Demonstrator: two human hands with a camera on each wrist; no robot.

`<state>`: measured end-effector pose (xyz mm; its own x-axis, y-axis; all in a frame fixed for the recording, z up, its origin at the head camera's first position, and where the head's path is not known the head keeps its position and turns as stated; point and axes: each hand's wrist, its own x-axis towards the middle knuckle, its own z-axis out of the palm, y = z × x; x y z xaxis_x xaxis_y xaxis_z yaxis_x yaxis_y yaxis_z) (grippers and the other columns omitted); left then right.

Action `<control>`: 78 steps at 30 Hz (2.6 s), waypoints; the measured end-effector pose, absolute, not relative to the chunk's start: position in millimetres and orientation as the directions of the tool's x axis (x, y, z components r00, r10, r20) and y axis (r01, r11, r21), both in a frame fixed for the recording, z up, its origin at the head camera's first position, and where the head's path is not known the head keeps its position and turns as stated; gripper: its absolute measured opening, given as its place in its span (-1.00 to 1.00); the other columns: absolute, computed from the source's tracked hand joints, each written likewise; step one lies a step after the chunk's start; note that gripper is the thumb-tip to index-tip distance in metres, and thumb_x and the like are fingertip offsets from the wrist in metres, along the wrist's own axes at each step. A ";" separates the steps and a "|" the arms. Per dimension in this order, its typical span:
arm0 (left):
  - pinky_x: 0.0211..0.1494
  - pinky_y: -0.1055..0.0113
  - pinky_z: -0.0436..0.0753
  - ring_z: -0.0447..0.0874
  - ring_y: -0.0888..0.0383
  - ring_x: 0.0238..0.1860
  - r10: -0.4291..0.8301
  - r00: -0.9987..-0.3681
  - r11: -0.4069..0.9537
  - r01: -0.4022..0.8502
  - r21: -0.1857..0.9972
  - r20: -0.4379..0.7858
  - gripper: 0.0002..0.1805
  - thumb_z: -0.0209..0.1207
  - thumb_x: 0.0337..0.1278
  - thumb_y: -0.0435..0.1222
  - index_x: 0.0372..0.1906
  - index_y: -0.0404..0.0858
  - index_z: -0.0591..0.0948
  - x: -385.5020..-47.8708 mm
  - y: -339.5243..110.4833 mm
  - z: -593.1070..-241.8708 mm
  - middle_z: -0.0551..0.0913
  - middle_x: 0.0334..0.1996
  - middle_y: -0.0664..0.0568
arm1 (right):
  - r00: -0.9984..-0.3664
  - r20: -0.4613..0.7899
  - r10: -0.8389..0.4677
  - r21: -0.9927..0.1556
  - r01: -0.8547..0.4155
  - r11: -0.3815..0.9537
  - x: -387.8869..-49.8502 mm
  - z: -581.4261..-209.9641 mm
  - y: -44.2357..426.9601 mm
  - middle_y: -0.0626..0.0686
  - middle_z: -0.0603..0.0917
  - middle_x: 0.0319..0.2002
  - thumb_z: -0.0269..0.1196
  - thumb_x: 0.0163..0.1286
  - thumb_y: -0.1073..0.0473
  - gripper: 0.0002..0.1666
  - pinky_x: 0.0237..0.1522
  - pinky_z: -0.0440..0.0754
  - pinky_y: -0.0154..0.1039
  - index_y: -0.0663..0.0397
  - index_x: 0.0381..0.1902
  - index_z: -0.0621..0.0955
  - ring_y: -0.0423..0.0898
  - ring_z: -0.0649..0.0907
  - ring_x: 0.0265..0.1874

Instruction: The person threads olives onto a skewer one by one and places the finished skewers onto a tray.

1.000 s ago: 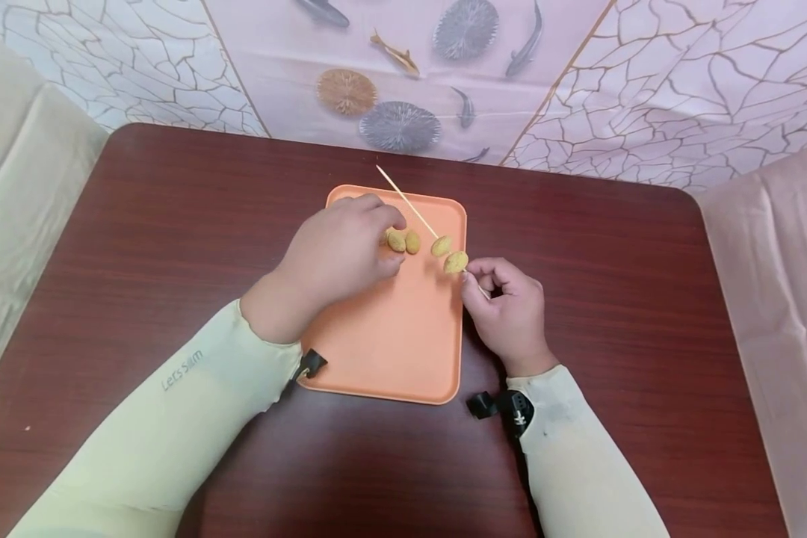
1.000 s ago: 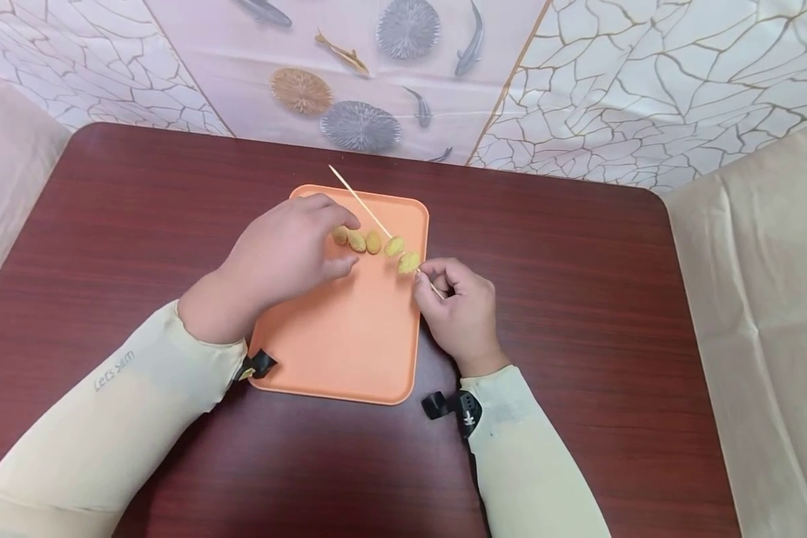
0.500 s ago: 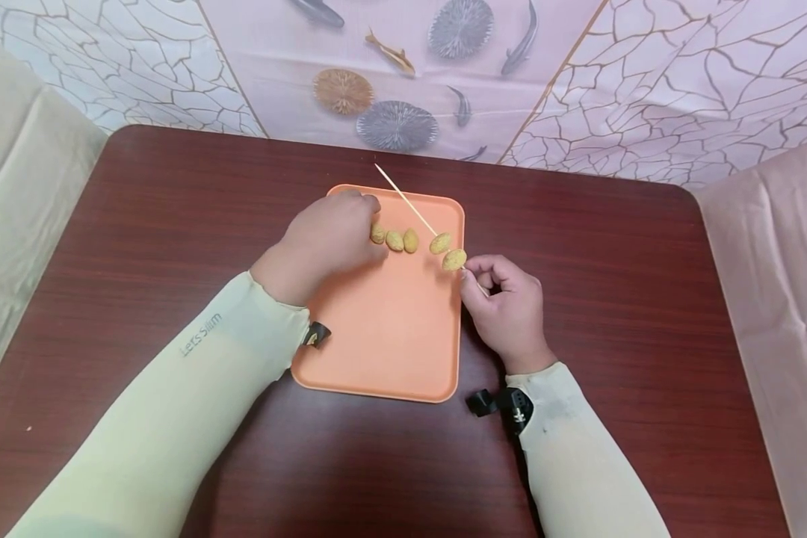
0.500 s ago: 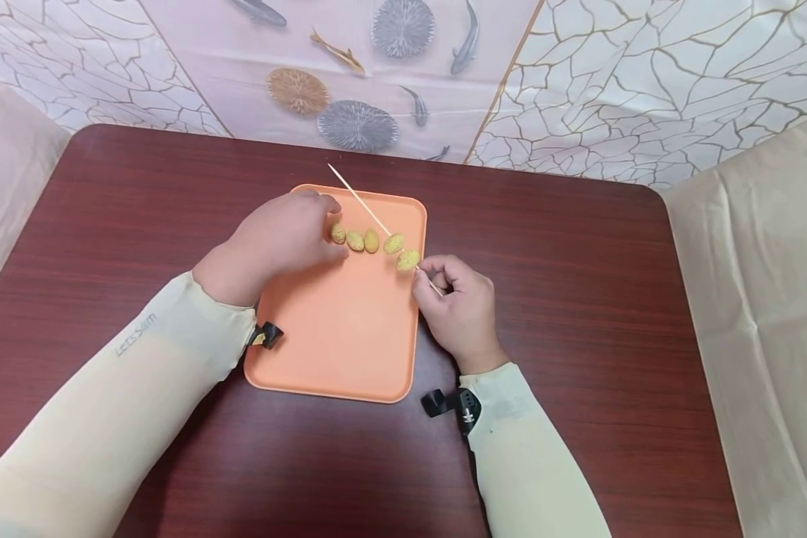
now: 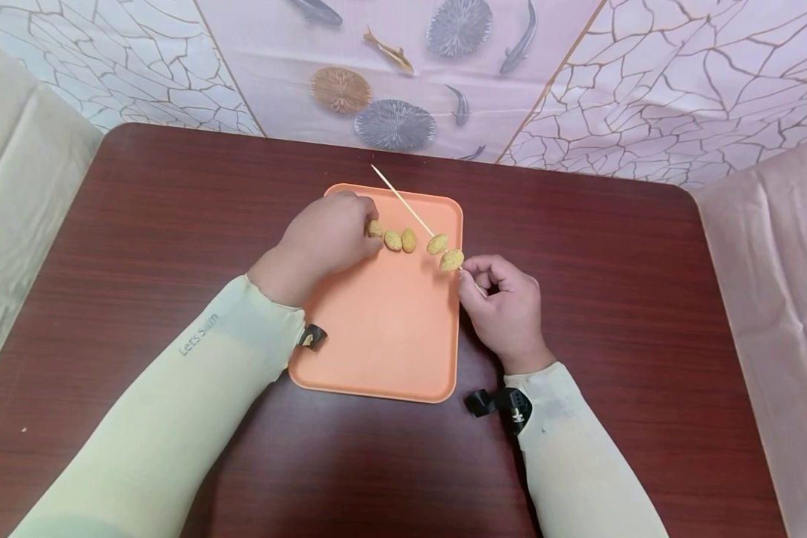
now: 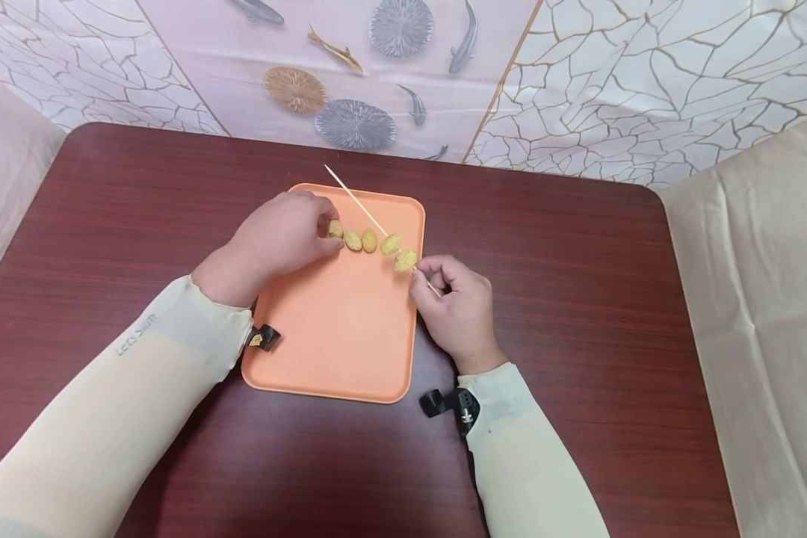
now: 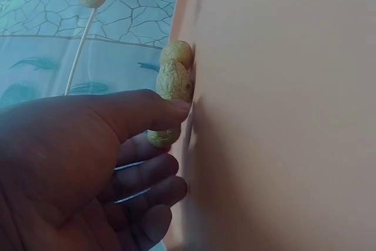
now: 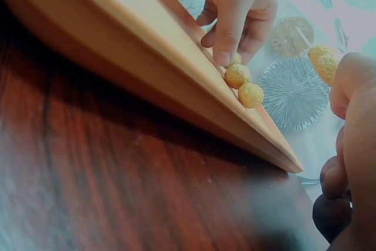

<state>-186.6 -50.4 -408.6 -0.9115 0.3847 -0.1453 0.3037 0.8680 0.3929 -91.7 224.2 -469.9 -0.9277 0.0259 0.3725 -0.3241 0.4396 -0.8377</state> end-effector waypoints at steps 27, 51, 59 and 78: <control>0.07 0.18 0.84 0.86 0.05 -0.12 0.234 -0.939 0.617 0.344 0.708 0.252 -0.64 0.40 0.37 -0.36 0.22 -0.23 0.81 -156.5 -66.3 -403.9 0.80 -0.12 -0.08 | -0.926 0.376 0.028 -0.836 -0.326 0.442 -90.7 -470.7 223.5 -0.05 0.53 -0.61 0.45 0.40 0.39 -0.92 -0.52 0.40 -0.46 0.14 -0.20 0.81 -0.28 0.44 -0.62; -0.11 0.54 0.75 0.79 0.13 -0.21 -0.058 -0.938 0.444 0.281 0.851 0.341 -0.63 0.54 0.26 -0.42 0.17 -0.29 0.85 -161.2 -84.2 -438.8 0.71 -0.14 -0.12 | -0.927 0.352 -0.134 -0.807 -0.372 0.459 -90.9 -471.2 225.7 -0.06 0.50 -0.64 0.47 0.40 0.34 -0.97 -0.50 0.36 -0.45 0.18 -0.23 0.81 -0.29 0.42 -0.61; -0.07 0.51 0.73 0.75 0.22 -0.19 -0.080 -0.945 0.470 0.245 0.848 0.317 -0.66 0.51 0.31 -0.36 0.16 -0.24 0.83 -161.7 -87.6 -441.2 0.70 0.00 -0.08 | -0.922 0.348 -0.173 -0.793 -0.387 0.471 -90.2 -469.7 224.6 -0.06 0.49 -0.64 0.48 0.39 0.33 -0.96 -0.47 0.36 -0.46 0.11 -0.24 0.81 -0.27 0.42 -0.59; -0.05 0.48 0.79 0.82 0.15 -0.17 -0.074 -0.949 0.480 0.236 0.845 0.307 -0.69 0.50 0.32 -0.38 0.12 -0.26 0.80 -162.8 -88.7 -444.0 0.73 -0.07 -0.11 | -0.924 0.338 -0.179 -0.776 -0.381 0.503 -92.3 -469.2 222.2 -0.08 0.49 -0.63 0.46 0.40 0.35 -0.93 -0.47 0.38 -0.45 0.10 -0.23 0.83 -0.26 0.43 -0.59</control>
